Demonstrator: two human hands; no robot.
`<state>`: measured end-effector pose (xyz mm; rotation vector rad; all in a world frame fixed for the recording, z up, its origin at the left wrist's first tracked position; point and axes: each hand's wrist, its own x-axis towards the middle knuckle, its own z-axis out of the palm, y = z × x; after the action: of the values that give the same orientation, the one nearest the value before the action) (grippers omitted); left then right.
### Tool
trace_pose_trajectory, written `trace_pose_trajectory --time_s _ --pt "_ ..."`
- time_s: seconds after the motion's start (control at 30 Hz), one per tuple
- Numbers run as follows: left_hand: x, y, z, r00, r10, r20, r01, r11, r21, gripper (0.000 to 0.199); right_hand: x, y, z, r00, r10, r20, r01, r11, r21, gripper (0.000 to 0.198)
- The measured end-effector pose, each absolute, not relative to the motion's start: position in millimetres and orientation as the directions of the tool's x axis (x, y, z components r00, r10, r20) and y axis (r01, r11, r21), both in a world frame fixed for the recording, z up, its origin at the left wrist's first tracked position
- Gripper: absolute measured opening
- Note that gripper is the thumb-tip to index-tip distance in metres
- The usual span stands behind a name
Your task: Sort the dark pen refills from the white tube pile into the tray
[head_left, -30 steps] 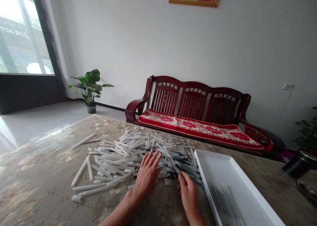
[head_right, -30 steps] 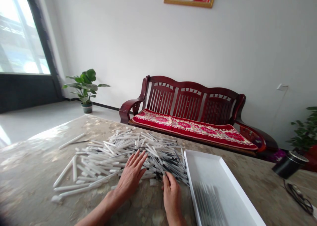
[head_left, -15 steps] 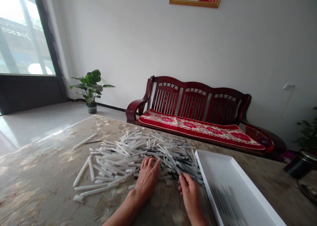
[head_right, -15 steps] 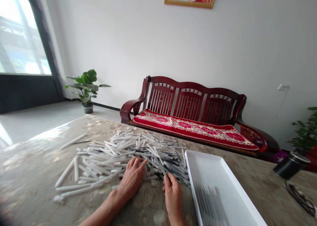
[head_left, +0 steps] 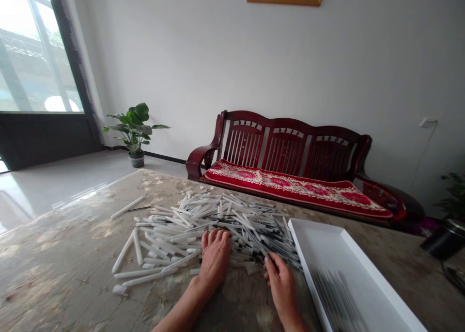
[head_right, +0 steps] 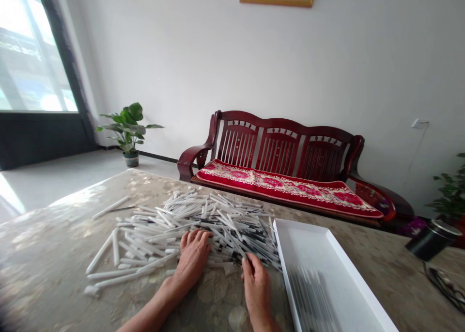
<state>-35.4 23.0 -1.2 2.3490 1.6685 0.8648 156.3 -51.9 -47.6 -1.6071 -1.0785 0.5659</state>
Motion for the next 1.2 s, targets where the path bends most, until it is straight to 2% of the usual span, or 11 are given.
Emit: trace_pose_trajectory --time_s 0.13,0.4,0.6,0.73,0.9,1.1,1.2 --pt "-36 24 -3 0.224 0.907 0.357 0.826 -0.371 0.425 0.036 155 -52 -47 0.486 0.856 0.174 0.365 -0.018 -0.931 0.05" --pt "-37 26 -8 0.233 0.884 0.405 0.807 -0.408 0.428 0.026 157 -55 -47 0.449 0.866 0.22 0.44 0.0 -0.898 0.046" --pt "-37 30 -14 0.224 0.812 0.539 0.719 -0.511 0.471 0.015 163 -57 -44 0.426 0.856 0.293 0.474 0.065 -0.878 0.044" --pt "-38 31 -10 0.144 0.796 0.587 0.593 -0.545 0.593 0.011 170 -59 -38 0.395 0.836 0.38 0.506 0.147 -0.85 0.043" --pt "-38 28 -6 0.066 0.865 0.497 0.359 -0.485 0.797 0.017 176 -60 -34 0.381 0.804 0.457 0.546 0.204 -0.813 0.043" --pt "-37 28 -5 0.115 0.893 0.434 0.248 -0.449 0.858 0.016 174 -61 -30 0.369 0.809 0.457 0.523 0.226 -0.822 0.043" --pt "-38 29 -5 0.088 0.911 0.403 0.231 -0.412 0.882 0.019 174 -62 -29 0.392 0.802 0.451 0.514 0.215 -0.83 0.044"
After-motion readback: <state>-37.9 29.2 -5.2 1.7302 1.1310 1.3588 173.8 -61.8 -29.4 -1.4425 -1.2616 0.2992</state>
